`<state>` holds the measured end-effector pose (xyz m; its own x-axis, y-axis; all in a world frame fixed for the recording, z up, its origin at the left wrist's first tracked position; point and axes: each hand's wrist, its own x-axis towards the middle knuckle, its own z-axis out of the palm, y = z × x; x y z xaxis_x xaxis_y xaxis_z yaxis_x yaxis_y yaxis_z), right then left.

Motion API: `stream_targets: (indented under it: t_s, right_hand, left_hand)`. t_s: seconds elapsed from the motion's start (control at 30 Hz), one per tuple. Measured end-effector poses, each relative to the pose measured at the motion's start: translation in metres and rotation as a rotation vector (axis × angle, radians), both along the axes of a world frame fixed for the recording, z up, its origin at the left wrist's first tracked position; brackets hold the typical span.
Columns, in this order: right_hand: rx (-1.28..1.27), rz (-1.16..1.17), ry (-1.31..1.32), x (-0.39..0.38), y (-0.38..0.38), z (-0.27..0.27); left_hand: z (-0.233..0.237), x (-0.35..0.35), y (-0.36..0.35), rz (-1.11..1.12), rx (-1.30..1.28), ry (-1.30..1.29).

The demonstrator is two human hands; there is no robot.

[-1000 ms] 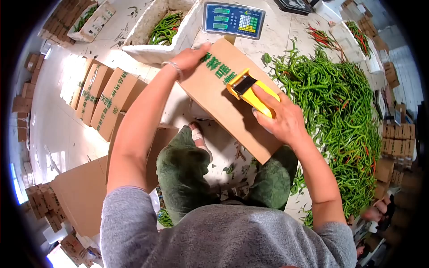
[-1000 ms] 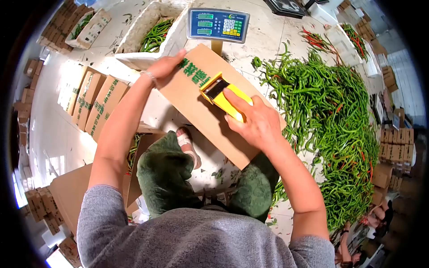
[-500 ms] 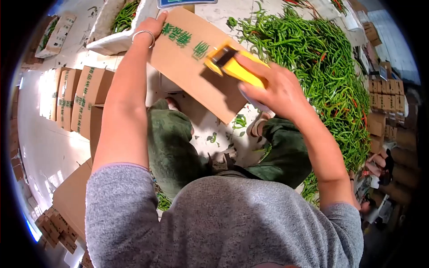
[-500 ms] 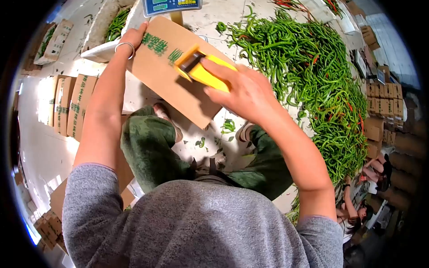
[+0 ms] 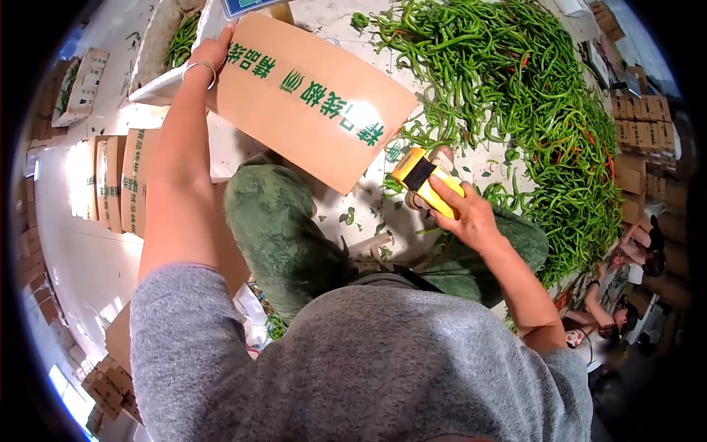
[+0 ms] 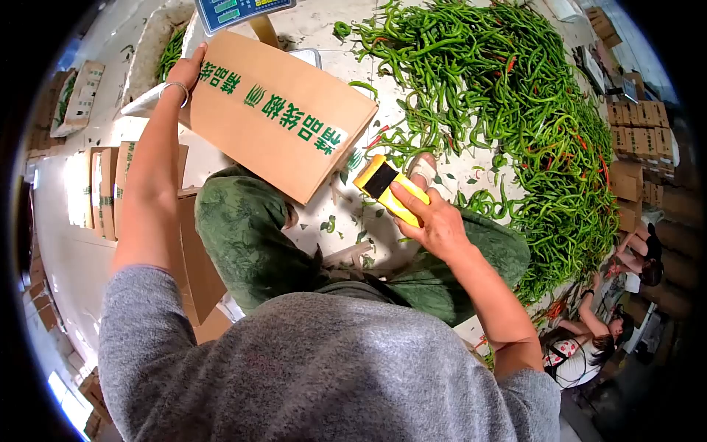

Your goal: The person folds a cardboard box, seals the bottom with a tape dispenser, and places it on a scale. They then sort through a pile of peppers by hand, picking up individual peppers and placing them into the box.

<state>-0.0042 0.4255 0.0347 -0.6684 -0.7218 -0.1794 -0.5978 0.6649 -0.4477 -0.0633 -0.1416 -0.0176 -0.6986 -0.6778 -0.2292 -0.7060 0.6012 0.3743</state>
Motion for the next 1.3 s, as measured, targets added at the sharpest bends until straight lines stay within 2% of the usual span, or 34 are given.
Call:
stream_targets:
  t_s: [0.1,0.17,0.2,0.3,0.33,0.37,0.47,0.5,0.53,0.6,0.63,0.7,0.77,0.8,0.83,0.9,0.93,0.97,1.0,1.03,1.1,1.17,1.2,1.23,1.27,1.3]
  right_hand:
    - [-0.002,0.0,-0.054,-0.002,0.0,-0.022]
    - [0.063,-0.018,-0.086,0.0,0.001,-0.031]
    - [0.197,-0.014,-0.107,0.003,0.012,-0.045]
    - [0.281,-0.035,-0.195,0.01,0.038,-0.071]
    - [0.167,-0.026,-0.162,0.011,0.036,-0.073]
    - [0.185,-0.014,-0.133,0.01,0.029,-0.079]
    - [0.142,0.071,-0.134,-0.015,-0.008,-0.102]
    - [0.145,0.086,-0.127,-0.024,-0.034,-0.105]
    - [0.227,0.045,-0.136,-0.037,-0.073,-0.088]
    - [0.581,0.219,-0.172,-0.066,-0.13,-0.108]
    - [0.601,0.167,-0.133,-0.064,-0.14,-0.121]
    - [0.589,0.101,-0.226,-0.067,-0.133,-0.133]
    - [0.569,0.083,-0.358,-0.088,-0.108,-0.124]
    - [0.611,-0.035,-0.406,-0.101,-0.094,-0.08]
    - [0.519,-0.063,-0.453,-0.122,-0.069,-0.071]
    - [0.394,-0.146,-0.206,-0.155,-0.003,-0.033]
    - [0.293,-0.267,-0.188,-0.16,0.03,0.004]
    - [0.162,-0.477,-0.204,-0.167,0.071,0.018]
    - [0.282,-0.54,0.072,-0.147,0.093,0.066]
    - [0.138,-0.633,0.001,-0.129,0.118,0.099]
    - [-0.045,-0.795,0.051,-0.099,0.18,0.098]
    - [-0.167,-0.972,-0.055,-0.071,0.267,0.031]
    - [-0.11,-1.073,-0.089,-0.038,0.277,0.014]
    - [-0.055,-1.166,-0.125,-0.008,0.284,-0.005]
    - [-0.076,-1.223,-0.212,0.018,0.306,-0.049]
    - [-0.051,-1.279,-0.354,0.048,0.306,-0.065]
  left_hand:
    - [-0.003,-0.002,-0.004,-0.009,0.024,-0.015]
    - [0.005,0.001,0.004,-0.005,0.055,-0.01]
    - [0.002,0.0,0.002,-0.006,0.052,-0.005]
    - [-0.009,-0.003,-0.008,-0.007,-0.024,0.007]
    - [0.0,0.003,0.004,-0.002,0.015,0.003]
    - [0.011,0.002,0.014,-0.005,0.048,0.004]
    - [-0.005,0.0,0.0,-0.031,-0.063,0.017]
    - [-0.009,-0.003,-0.006,0.028,-0.004,0.008]
    - [-0.007,-0.003,-0.003,0.025,0.001,0.014]
    - [-0.012,-0.001,-0.01,0.047,0.051,0.059]
    - [-0.025,-0.003,-0.022,0.04,0.014,0.082]
    - [-0.019,0.0,-0.015,0.054,0.023,0.12]
    - [-0.02,0.0,-0.019,0.072,0.149,0.104]
    - [-0.021,-0.001,-0.021,0.068,0.161,0.118]
    - [-0.02,-0.002,-0.021,0.062,0.17,0.129]
    - [-0.01,0.0,-0.007,0.179,0.306,0.143]
    - [-0.017,0.002,-0.016,0.025,0.177,0.211]
    - [-0.022,0.003,-0.022,-0.129,0.048,0.282]
    - [-0.009,0.006,-0.004,-0.143,-0.046,0.281]
    - [0.003,0.011,0.014,-0.153,-0.142,0.282]
    - [0.008,0.017,0.028,-0.218,-0.146,0.477]
    - [0.015,0.02,0.044,-0.541,-0.441,0.449]
    - [0.017,0.024,0.051,-0.689,-0.595,0.43]
    - [0.016,0.026,0.056,-0.694,-0.584,0.385]
    - [0.017,0.027,0.057,-0.694,-0.576,0.335]
    - [0.015,0.029,0.057,-0.69,-0.571,0.285]
